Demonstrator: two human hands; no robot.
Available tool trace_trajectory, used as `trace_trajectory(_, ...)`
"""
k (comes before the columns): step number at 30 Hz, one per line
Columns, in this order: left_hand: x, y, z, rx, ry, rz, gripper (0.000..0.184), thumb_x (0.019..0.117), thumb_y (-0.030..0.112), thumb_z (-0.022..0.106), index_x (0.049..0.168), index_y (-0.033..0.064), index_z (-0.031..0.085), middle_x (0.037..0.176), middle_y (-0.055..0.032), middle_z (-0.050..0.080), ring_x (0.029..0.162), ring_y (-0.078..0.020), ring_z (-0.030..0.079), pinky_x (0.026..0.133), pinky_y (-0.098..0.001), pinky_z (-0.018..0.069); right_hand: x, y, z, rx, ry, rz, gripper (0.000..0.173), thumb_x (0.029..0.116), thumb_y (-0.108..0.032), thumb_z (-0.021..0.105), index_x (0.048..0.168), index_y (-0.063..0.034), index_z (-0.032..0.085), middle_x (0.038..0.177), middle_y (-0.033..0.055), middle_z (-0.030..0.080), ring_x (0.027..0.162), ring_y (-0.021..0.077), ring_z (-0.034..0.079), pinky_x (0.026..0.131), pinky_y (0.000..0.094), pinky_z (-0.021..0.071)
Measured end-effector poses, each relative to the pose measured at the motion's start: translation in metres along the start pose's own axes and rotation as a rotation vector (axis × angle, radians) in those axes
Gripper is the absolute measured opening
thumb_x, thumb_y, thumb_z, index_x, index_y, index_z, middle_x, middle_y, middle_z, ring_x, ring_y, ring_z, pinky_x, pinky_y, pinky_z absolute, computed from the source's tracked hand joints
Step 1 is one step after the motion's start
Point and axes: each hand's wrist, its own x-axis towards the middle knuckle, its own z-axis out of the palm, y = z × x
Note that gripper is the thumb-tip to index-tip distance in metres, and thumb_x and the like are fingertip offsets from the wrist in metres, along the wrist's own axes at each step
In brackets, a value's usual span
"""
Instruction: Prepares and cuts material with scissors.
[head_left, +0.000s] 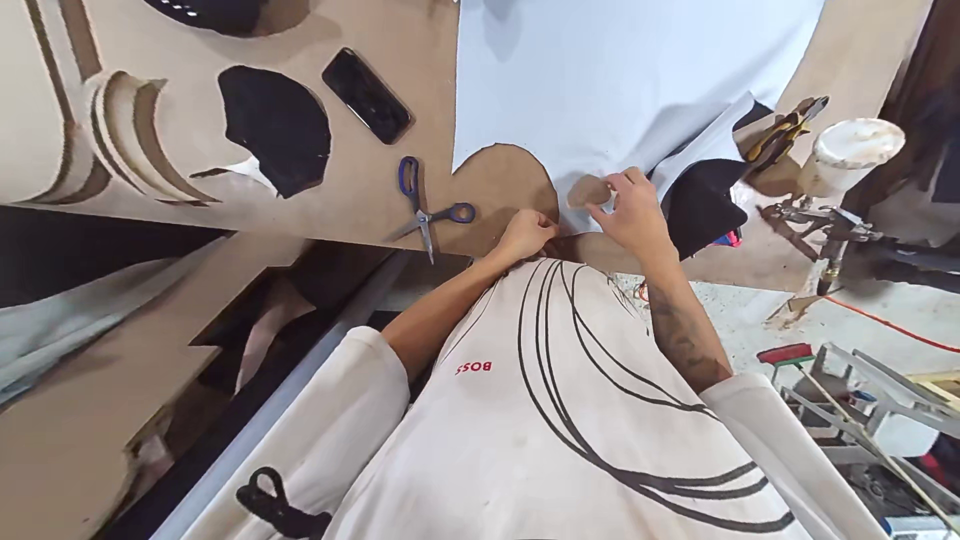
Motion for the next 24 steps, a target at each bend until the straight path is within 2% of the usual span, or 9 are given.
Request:
trace_trajectory(2, -0.002, 0.001, 0.0, -0.055, -0.023, -0.015, 0.034, 0.1007, 0.037, 0.067, 0.109, 0.0042, 0.073, 0.087, -0.0057, 0.079, 0.069, -0.0152, 0.076, 0.068, -0.0341, 0.066, 0.0, 0.004, 0.012, -0.009, 0.05, 0.034, 0.043, 0.0846, -0.029, 0.084, 0.115, -0.0035, 0.067, 0.111, 0.0204, 0.06, 0.087, 0.034, 0.065, 0.073, 0.0506, 0.0577)
trace_trajectory(4, -0.005, 0.001, 0.001, -0.066, -0.042, -0.012, 0.036, 0.1014, 0.037, 0.066, 0.112, 0.0038, 0.072, 0.086, -0.0073, 0.079, 0.068, -0.016, 0.076, 0.066, -0.0334, 0.0657, 0.004, 0.008, 0.03, -0.047, 0.044, 0.075, 0.059, 0.082, -0.033, 0.086, 0.128, -0.0063, 0.061, 0.127, 0.0221, 0.057, 0.097, 0.0362, 0.067, 0.077, 0.0525, 0.06)
trace_trajectory(7, -0.005, -0.003, -0.002, -0.058, -0.031, 0.013, 0.033, 0.1022, 0.034, 0.065, 0.115, 0.0037, 0.071, 0.086, -0.0084, 0.079, 0.067, -0.0168, 0.076, 0.065, -0.0333, 0.0656, 0.012, 0.007, 0.042, -0.075, 0.093, 0.076, 0.095, 0.0774, -0.044, 0.087, 0.155, -0.017, 0.04, 0.145, 0.0203, 0.048, 0.094, 0.0361, 0.069, 0.068, 0.0541, 0.061)
trace_trajectory(9, -0.006, -0.009, -0.002, -0.054, -0.024, 0.025, 0.03, 0.1031, 0.03, 0.063, 0.114, 0.0025, 0.069, 0.087, -0.0095, 0.079, 0.068, -0.0176, 0.077, 0.065, -0.0341, 0.066, 0.012, 0.0, 0.038, -0.06, 0.08, 0.013, 0.102, 0.0803, -0.049, 0.085, 0.162, -0.0227, 0.031, 0.151, 0.0178, 0.045, 0.103, 0.0372, 0.066, 0.074, 0.0551, 0.0599)
trace_trajectory(12, -0.006, -0.009, -0.001, -0.04, -0.021, 0.014, 0.031, 0.1029, 0.031, 0.063, 0.11, 0.0017, 0.068, 0.086, -0.0094, 0.079, 0.067, -0.0174, 0.076, 0.064, -0.034, 0.0653, 0.007, -0.01, 0.022, 0.019, -0.028, -0.097, 0.077, 0.0866, -0.025, 0.084, 0.153, -0.0162, 0.046, 0.147, 0.0175, 0.051, 0.121, 0.0395, 0.061, 0.095, 0.0561, 0.0553)
trace_trajectory(15, -0.005, -0.007, -0.002, -0.027, 0.006, 0.008, 0.032, 0.1012, 0.034, 0.066, 0.106, 0.0018, 0.069, 0.085, -0.0088, 0.078, 0.067, -0.0176, 0.076, 0.064, -0.035, 0.0654, 0.011, -0.009, 0.002, -0.006, -0.062, -0.157, 0.072, 0.0823, -0.005, 0.082, 0.148, -0.0161, 0.054, 0.147, 0.0144, 0.053, 0.124, 0.0399, 0.058, 0.099, 0.0567, 0.0534)
trace_trajectory(18, -0.008, -0.01, -0.001, -0.071, -0.026, 0.038, 0.031, 0.1037, 0.032, 0.062, 0.114, 0.0038, 0.072, 0.089, -0.006, 0.079, 0.068, -0.0156, 0.076, 0.064, -0.0323, 0.0655, 0.023, 0.018, 0.011, -0.06, -0.087, -0.159, 0.073, 0.0813, -0.003, 0.078, 0.148, -0.0187, 0.055, 0.147, 0.012, 0.054, 0.125, 0.0417, 0.056, 0.097, 0.0612, 0.051)
trace_trajectory(22, -0.011, -0.01, -0.001, -0.098, -0.034, 0.066, 0.034, 0.1036, 0.035, 0.063, 0.114, 0.0037, 0.072, 0.09, -0.0035, 0.08, 0.069, -0.0142, 0.076, 0.063, -0.0308, 0.0657, 0.039, 0.05, 0.035, 0.052, -0.007, -0.165, 0.071, 0.0813, -0.01, 0.078, 0.148, -0.013, 0.053, 0.143, 0.012, 0.06, 0.129, 0.0334, 0.057, 0.108, 0.0513, 0.049)
trace_trajectory(24, -0.012, -0.012, -0.001, -0.092, -0.024, 0.067, 0.033, 0.1033, 0.034, 0.064, 0.114, 0.0037, 0.072, 0.09, -0.0037, 0.08, 0.069, -0.0141, 0.077, 0.063, -0.0308, 0.0658, 0.029, 0.047, 0.029, 0.099, -0.007, -0.174, 0.068, 0.0795, -0.003, 0.078, 0.144, -0.0128, 0.057, 0.14, 0.0106, 0.061, 0.129, 0.0334, 0.057, 0.107, 0.0533, 0.0491)
